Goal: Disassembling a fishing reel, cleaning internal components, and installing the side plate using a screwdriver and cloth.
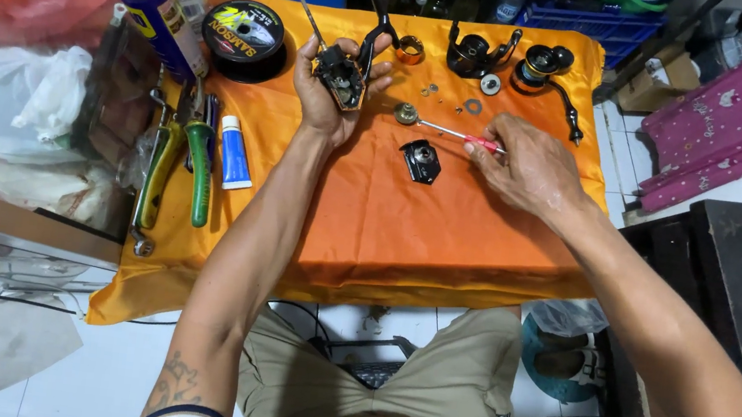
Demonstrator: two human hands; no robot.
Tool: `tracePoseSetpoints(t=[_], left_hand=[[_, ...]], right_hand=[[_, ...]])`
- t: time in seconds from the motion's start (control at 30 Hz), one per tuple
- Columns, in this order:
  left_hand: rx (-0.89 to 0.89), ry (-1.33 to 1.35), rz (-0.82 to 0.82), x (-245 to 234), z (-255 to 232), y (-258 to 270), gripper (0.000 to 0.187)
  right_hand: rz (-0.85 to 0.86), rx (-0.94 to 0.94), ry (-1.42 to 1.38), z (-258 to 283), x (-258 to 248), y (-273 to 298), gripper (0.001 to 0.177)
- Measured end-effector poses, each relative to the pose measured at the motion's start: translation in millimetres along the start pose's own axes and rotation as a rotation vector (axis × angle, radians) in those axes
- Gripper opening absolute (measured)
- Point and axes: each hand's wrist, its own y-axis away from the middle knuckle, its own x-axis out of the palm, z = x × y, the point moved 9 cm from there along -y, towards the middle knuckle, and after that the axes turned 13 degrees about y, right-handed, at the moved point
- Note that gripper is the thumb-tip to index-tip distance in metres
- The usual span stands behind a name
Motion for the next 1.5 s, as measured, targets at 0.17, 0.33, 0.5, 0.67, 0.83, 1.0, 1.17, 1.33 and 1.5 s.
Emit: tracePoseSetpoints(t=[0.17,0.33,0.5,0.67,0.83,1.0,1.17,1.33,1.5], left_hand=[[0.002,-0.035,0.012,2,-1,0,0.047],[0.025,-0.07,0.002,5,-8,1,0.047],[0.038,-0.081,-0.025,-2,-12,0,0.047],[0.019,-0.075,0.005,-1,-7,-2,0.048],[-0.002,-0.176,-0.023,3,-7,1,0.051],[-0.028,-0.389,-0.118,13,-7,2,0.062],[-0.098,-0.741,-0.235,39,-17,32,0.068],[-0.089,-0.987,-0.219,56,-34,71,0.068],[0.077,-1.261,-0.213,31,-63,102,0.062]], right_hand=[[0.006,-0.041,-0.049,29,3,7,0.033],[0.004,-0.12,-0.171,82,10,12,0.024],[0.032,-0.074,-0.082,93,33,19,0.026],[-0.054,-0.134,-0.051,91,25,30,0.024],[-0.036,-0.199,-0.076,88,34,33,0.025],[-0.271,-0.399,-0.042,102,22,40,0.021],[-0.271,-0.413,-0.143,115,14,37,0.02],[-0.238,-0.427,-0.181,133,25,28,0.021],[-0.36,-0.406,-0.24,134,55,14,0.016]])
